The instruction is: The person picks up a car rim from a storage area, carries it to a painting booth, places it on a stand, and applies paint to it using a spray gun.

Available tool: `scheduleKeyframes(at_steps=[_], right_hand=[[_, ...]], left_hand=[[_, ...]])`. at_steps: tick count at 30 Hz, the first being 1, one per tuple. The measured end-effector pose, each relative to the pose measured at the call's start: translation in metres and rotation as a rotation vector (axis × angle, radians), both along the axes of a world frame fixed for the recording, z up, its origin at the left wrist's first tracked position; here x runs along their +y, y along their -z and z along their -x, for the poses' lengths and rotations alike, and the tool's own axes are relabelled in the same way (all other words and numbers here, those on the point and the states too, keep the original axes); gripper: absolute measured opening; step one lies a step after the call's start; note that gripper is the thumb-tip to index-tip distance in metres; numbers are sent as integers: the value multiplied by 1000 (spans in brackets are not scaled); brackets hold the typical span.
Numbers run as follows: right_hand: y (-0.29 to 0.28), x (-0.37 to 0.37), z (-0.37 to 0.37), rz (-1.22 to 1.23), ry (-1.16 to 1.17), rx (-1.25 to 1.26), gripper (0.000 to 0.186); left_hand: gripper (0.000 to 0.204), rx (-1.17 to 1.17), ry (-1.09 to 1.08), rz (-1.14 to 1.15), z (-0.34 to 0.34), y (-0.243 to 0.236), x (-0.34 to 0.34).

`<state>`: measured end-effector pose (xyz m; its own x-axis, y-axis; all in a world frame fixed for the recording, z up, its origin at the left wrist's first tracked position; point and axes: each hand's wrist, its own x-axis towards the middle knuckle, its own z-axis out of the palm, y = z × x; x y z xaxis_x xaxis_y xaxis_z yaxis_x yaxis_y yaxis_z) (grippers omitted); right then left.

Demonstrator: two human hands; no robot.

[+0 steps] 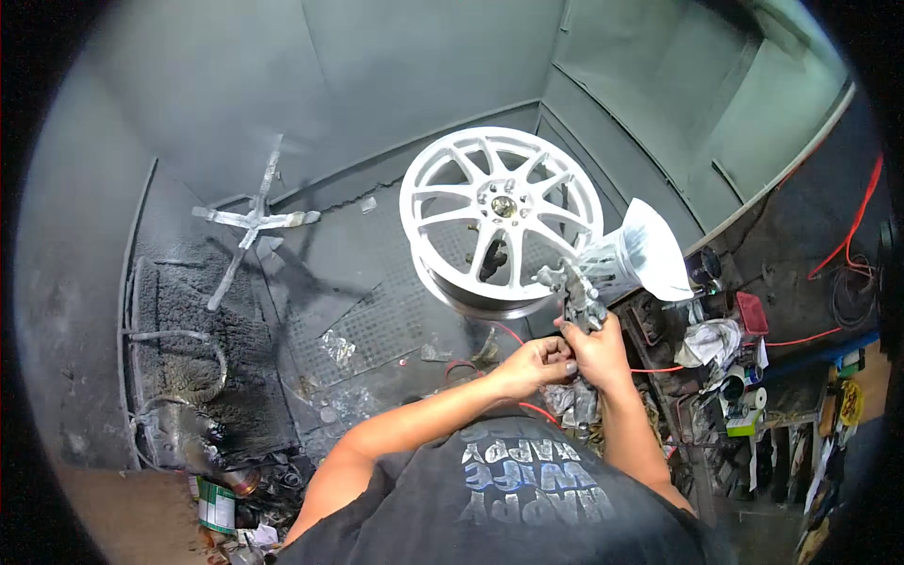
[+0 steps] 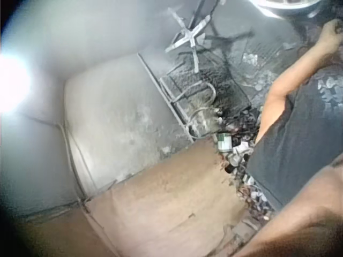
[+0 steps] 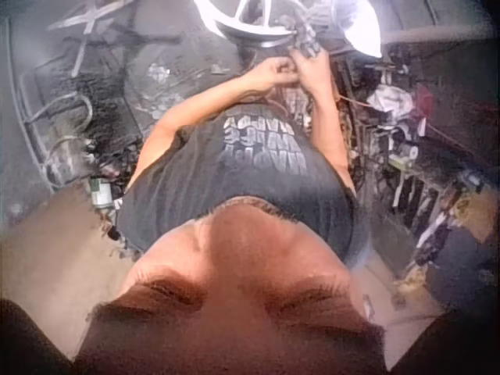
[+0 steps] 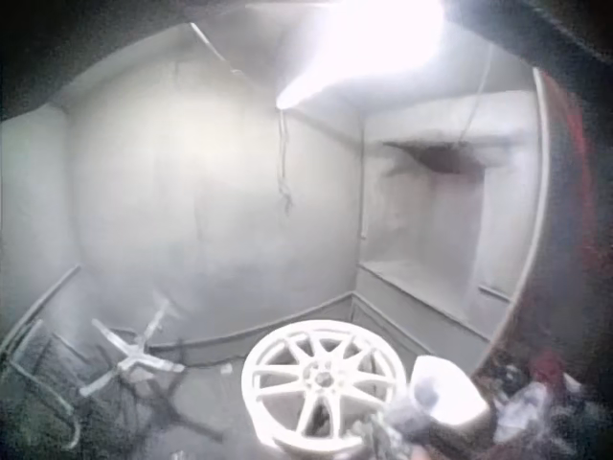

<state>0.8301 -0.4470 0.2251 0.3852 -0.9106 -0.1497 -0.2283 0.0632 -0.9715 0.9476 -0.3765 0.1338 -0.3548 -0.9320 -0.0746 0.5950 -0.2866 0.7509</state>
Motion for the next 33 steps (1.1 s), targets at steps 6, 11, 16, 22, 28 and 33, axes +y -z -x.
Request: scheduleKeyframes(at_steps=[6, 11, 16, 22, 28, 33], right_hand=[[0, -19, -1, -40, -94, -27, 18], [-13, -36, -28, -116, -135, -140, 31], [-29, -55, -68, -163, -91, -112, 31], [-29, -77, -112, -251, -68, 68, 30], [2, -110, -125, -124, 168, 327, 29], [-1, -137, -151, -36, 182, 276, 26]], left_hand=[[37, -41, 141, 1, -3, 5, -31], [30, -177, 104, 195, -31, 2, -51], [16, -220, 126, 255, -64, 32, -76], [11, -720, 83, 707, -158, -32, -103], [11, -1111, -179, 620, -278, -53, -138], [19, -1306, -252, 744, -318, -47, -161]])
